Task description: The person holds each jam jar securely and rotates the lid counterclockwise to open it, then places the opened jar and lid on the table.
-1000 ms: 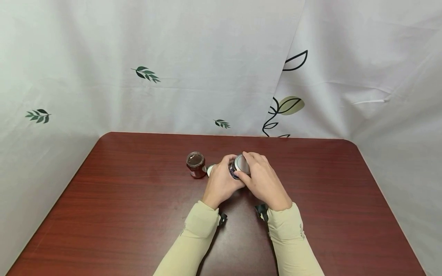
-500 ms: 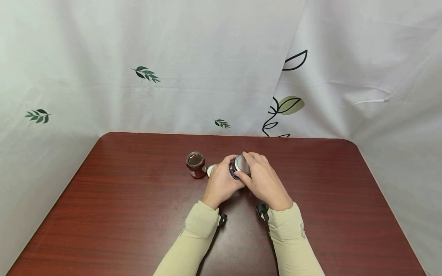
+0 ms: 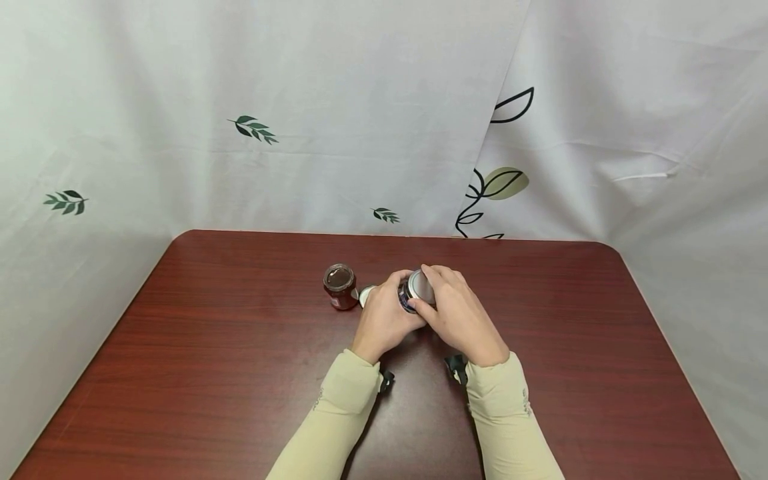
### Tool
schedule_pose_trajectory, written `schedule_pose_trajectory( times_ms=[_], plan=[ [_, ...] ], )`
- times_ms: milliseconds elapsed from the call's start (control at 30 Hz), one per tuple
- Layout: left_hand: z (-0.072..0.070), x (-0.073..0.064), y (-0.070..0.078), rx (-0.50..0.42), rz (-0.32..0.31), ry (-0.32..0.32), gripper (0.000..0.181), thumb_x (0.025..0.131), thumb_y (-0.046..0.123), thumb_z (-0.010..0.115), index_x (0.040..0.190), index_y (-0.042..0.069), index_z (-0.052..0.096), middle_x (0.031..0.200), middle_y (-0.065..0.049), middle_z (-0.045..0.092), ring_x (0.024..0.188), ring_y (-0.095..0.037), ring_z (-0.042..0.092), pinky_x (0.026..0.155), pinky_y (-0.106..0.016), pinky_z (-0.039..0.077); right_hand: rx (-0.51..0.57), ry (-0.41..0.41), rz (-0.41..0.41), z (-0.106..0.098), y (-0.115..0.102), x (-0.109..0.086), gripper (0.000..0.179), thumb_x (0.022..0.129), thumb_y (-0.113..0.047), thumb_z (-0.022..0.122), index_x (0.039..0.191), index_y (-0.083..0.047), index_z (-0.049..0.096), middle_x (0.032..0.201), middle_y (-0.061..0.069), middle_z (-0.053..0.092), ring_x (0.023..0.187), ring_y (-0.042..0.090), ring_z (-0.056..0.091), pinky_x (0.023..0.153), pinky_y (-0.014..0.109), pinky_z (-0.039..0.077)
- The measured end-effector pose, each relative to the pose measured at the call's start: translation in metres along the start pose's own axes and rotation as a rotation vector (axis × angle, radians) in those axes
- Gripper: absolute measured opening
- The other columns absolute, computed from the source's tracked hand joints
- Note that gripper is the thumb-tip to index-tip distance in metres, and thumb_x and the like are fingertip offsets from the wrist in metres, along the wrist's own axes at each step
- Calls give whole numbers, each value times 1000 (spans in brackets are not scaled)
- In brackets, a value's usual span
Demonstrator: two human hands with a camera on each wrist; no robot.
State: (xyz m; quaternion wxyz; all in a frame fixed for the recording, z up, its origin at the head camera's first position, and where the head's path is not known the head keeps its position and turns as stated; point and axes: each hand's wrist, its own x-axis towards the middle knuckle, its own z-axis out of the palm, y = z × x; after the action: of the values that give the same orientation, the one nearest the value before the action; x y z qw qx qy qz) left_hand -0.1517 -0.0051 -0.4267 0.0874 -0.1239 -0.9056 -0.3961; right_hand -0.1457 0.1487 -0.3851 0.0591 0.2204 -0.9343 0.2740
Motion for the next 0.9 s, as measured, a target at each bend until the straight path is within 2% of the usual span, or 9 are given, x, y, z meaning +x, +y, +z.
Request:
schedule_pose_trajectory(
  times_ms=[533,900],
  plan=[
    [-1,0,1,0,-19,-20,70,70,22,89,131,5,59,113,-9,71,99,-22,69,86,-34,54,-3,7,-15,0,1,-2,58,93,-18,71,140,10,50,136,27,55,128,42,50,107,52,38],
    [-1,0,1,-6,-6,-11,68,70,24,88,129,5,60,112,-8,71,98,-21,69,85,-32,54,-3,6,-25,0,1,-2,56,93,-16,70,139,10,51,135,25,56,127,40,50,107,51,39]
  ],
)
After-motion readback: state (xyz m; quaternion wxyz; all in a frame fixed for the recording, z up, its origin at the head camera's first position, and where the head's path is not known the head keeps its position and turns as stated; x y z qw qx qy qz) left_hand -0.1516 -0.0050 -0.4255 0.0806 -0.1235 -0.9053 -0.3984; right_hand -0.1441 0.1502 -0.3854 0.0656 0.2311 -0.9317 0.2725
